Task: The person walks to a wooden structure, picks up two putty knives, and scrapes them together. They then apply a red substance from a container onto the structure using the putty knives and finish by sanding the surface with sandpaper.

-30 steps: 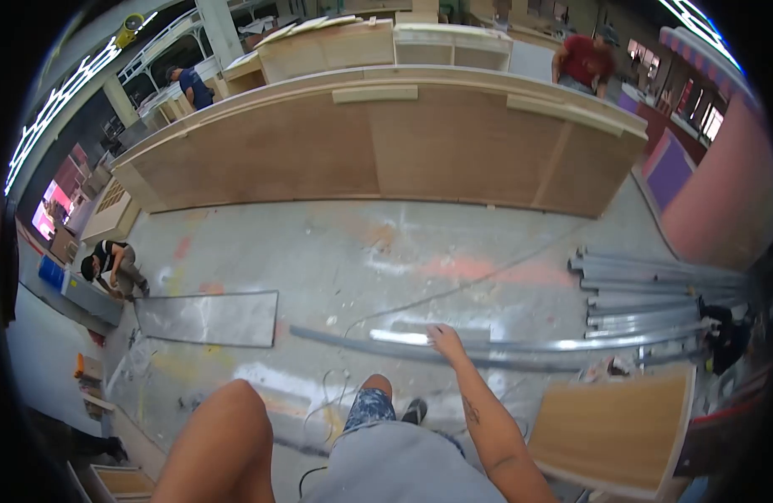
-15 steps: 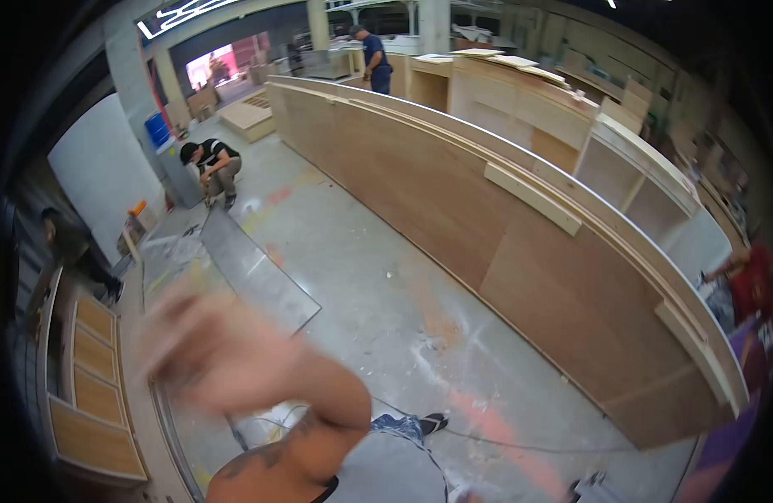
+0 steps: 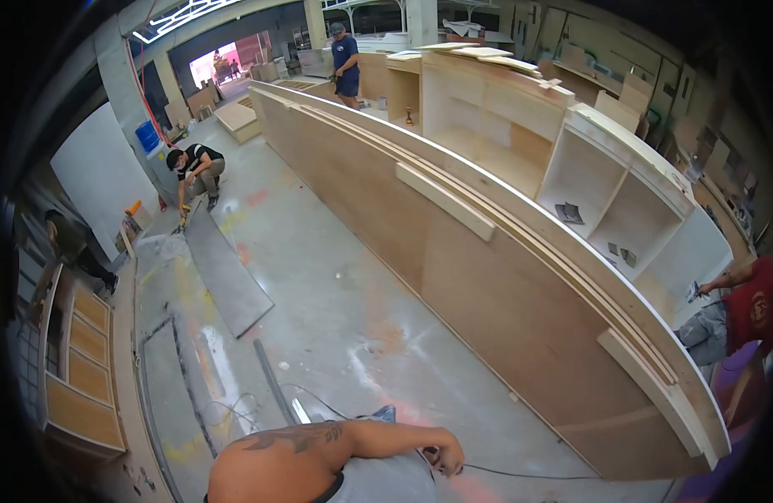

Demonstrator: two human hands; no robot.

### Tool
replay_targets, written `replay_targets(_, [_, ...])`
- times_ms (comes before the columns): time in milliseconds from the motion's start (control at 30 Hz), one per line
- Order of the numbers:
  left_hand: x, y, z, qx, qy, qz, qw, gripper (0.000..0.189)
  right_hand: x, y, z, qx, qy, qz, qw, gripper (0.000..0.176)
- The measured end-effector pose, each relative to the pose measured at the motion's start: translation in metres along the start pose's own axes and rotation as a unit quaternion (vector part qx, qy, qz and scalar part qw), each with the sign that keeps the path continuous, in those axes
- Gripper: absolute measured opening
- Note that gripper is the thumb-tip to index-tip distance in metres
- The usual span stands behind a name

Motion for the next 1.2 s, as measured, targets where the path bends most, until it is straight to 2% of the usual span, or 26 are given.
replay_targets(33, [-0.020,0.009,0.006,0.055,-0.028,0.113,0.992,0.031,-0.001,0.016,0.016,-0.005,-0.011,-0.026,1.000,0.036])
replay_targets(67, [-0.049,0.023,0.016,0.055,-0.034,0.113,0.992,0.031,-0.003,0.028,0.032,-0.002,-0.027,-0.038,0.999,0.036])
replay_targets(133, [-0.109,0.038,0.071,-0.148,0.191,0.052,0.969,0.035,-0.010,0.042,0.065,0.023,-0.050,-0.036,0.998,0.036])
replay_targets(200, [-0.159,0.053,0.102,-0.105,0.281,-0.003,0.954,0.039,-0.029,0.045,0.101,0.059,-0.053,0.025,0.997,0.036])
replay_targets(233, [-0.187,0.049,0.111,-0.105,0.288,-0.016,0.952,0.039,-0.044,0.035,0.120,0.044,-0.040,0.067,0.996,0.035])
replay_targets(267, [-0.225,0.043,0.111,-0.105,0.274,-0.039,0.955,0.040,-0.043,0.017,0.144,-0.311,0.022,-0.027,0.950,0.033])
replay_targets(300, [-0.257,0.034,0.110,-0.085,0.249,-0.018,0.965,0.037,-0.059,0.014,0.174,-0.413,0.004,-0.030,0.910,0.036])
replay_targets(333, [-0.265,0.057,0.111,-0.069,0.204,-0.025,0.976,0.037,-0.095,0.039,0.219,-0.456,-0.066,0.052,0.886,0.031])
replay_targets(367, [-0.292,0.055,0.105,-0.113,0.186,-0.044,0.975,0.038,-0.058,-0.007,0.242,-0.307,0.158,-0.012,0.938,0.024])
replay_targets(400, [-0.320,0.056,0.094,-0.178,0.111,-0.007,0.978,0.044,-0.058,-0.005,0.279,-0.243,0.208,0.073,0.945,0.019])
replay_targets(467, [-0.362,0.076,0.076,-0.216,-0.010,0.020,0.976,0.043,-0.055,-0.006,0.333,-0.170,0.303,0.002,0.938,0.020])
replay_targets(500, [-0.387,0.086,0.074,-0.233,-0.038,0.008,0.972,0.043,-0.045,-0.002,0.346,-0.194,0.326,-0.005,0.925,0.020])
replay_targets(567, [-0.434,0.111,0.077,-0.245,-0.177,0.011,0.953,0.042,-0.038,0.002,0.373,-0.430,0.293,0.025,0.853,0.019])
replay_targets(633, [-0.502,0.134,0.096,-0.250,-0.191,-0.021,0.949,0.041,-0.037,0.035,0.392,-0.454,0.277,0.008,0.847,0.017])
replay_targets(667, [-0.547,0.141,0.106,-0.246,-0.191,-0.047,0.949,0.039,-0.025,0.034,0.399,-0.414,0.316,-0.047,0.853,0.018])
replay_targets(700, [-0.588,0.147,0.116,-0.207,-0.161,-0.126,0.957,0.038,-0.002,0.043,0.393,-0.377,0.354,-0.114,0.848,0.018])
replay_targets(733, [-0.644,0.140,0.114,-0.328,-0.251,-0.317,0.854,0.036,0.019,0.069,0.390,-0.394,0.371,-0.135,0.830,0.018])
replay_targets(767, [-0.662,0.183,0.133,-0.253,-0.169,-0.046,0.951,0.035,0.029,0.106,0.382,-0.392,0.350,-0.136,0.840,0.019])
replay_targets(800, [-0.672,0.230,0.144,-0.258,-0.141,-0.066,0.953,0.037,0.035,0.134,0.372,-0.392,0.331,-0.128,0.849,0.021])
replay_targets(833, [-0.697,0.274,0.163,-0.264,-0.102,-0.092,0.955,0.039,0.034,0.149,0.370,-0.411,0.348,-0.131,0.832,0.021])
replay_targets(867, [-0.725,0.309,0.169,-0.272,-0.122,-0.100,0.949,0.039,0.036,0.164,0.362,-0.461,0.359,-0.150,0.797,0.023])
replay_targets(933, [-0.766,0.340,0.174,-0.223,-0.147,-0.066,0.962,0.040,0.038,0.190,0.328,-0.552,0.361,-0.197,0.726,0.029])
replay_targets(1000, [-0.815,0.362,0.171,-0.262,-0.168,-0.089,0.946,0.040,0.012,0.192,0.339,-0.628,0.352,-0.223,0.657,0.036])
replay_targets(1067, [-0.861,0.383,0.156,-0.294,-0.186,-0.112,0.931,0.039,-0.004,0.155,0.379,-0.611,0.351,-0.232,0.670,0.035])
replay_targets(1133, [-0.902,0.408,0.140,-0.103,-0.218,-0.060,0.969,0.035,-0.023,0.124,0.432,-0.583,0.349,-0.235,0.695,0.035])
replay_targets(1200, [-0.942,0.460,0.126,-0.068,-0.243,-0.080,0.964,0.034,-0.045,0.108,0.497,-0.549,0.346,-0.230,0.725,0.035])
Point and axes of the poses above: each hand's wrist, its own x-axis away from the middle knuckle, its own z-axis out of the back of the hand, y = z × x, the point moved 4 cm from there along -x, towards the middle knuckle, and after that the axes turned 2 degrees about -x, right-handed, at the moved point
